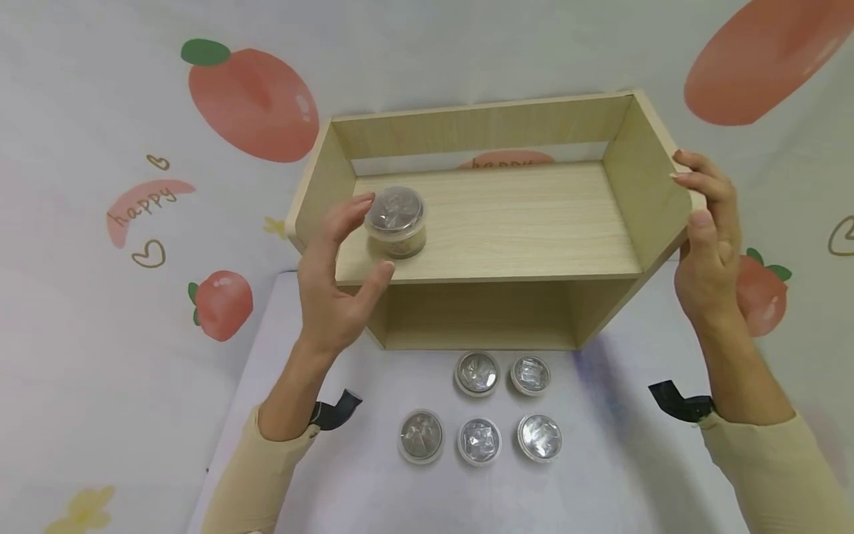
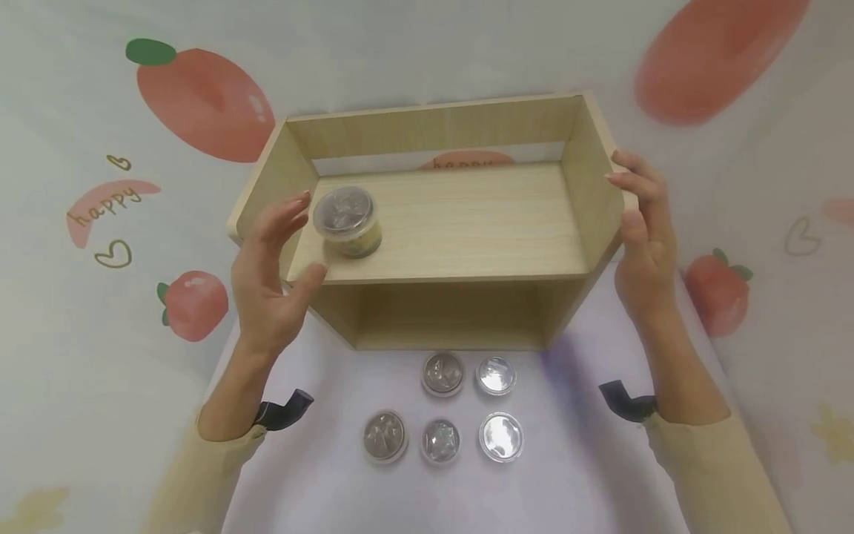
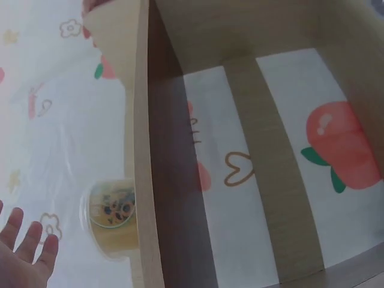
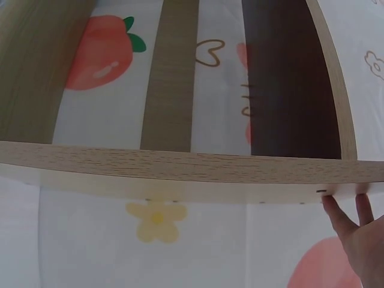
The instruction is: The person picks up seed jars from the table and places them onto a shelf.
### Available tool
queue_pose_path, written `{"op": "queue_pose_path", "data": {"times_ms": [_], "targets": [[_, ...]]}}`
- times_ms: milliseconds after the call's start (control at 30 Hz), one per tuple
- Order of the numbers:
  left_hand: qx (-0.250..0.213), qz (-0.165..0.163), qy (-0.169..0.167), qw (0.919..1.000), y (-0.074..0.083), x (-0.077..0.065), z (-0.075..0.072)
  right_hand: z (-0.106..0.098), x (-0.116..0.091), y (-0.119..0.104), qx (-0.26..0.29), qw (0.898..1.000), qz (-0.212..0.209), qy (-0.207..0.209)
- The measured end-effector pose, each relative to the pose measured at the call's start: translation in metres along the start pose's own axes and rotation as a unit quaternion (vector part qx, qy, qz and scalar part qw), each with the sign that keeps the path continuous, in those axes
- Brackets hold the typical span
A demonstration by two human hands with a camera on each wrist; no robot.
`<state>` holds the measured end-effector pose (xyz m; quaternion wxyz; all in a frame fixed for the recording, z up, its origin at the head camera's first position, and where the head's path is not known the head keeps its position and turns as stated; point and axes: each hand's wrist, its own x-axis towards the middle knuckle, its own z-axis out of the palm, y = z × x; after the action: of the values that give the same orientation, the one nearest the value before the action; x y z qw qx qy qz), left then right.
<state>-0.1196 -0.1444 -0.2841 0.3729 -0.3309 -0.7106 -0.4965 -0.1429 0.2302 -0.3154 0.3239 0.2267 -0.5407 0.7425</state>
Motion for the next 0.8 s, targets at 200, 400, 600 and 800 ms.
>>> {"op": "queue_pose_path", "data": {"times_ms": [200,400,600,800], "targets": [[-0.012,0.010,-0.001,0.9999,0.009,-0.010,-0.007,0.002,-0.001,0.002,0.007,1.000,-0.001,0.004],[-0.048,0.027,0.005,0.9985,0.014,-0.035,-0.007,0.000,0.000,0.004,0.006,1.000,0.006,-0.001],[-0.070,0.036,-0.029,0.9965,0.015,-0.055,-0.002,-0.002,0.000,0.004,0.003,1.000,0.005,0.001],[-0.087,0.004,-0.072,0.9935,0.011,-0.086,0.004,-0.003,-0.003,0.003,0.000,1.000,0.002,0.008]]}}
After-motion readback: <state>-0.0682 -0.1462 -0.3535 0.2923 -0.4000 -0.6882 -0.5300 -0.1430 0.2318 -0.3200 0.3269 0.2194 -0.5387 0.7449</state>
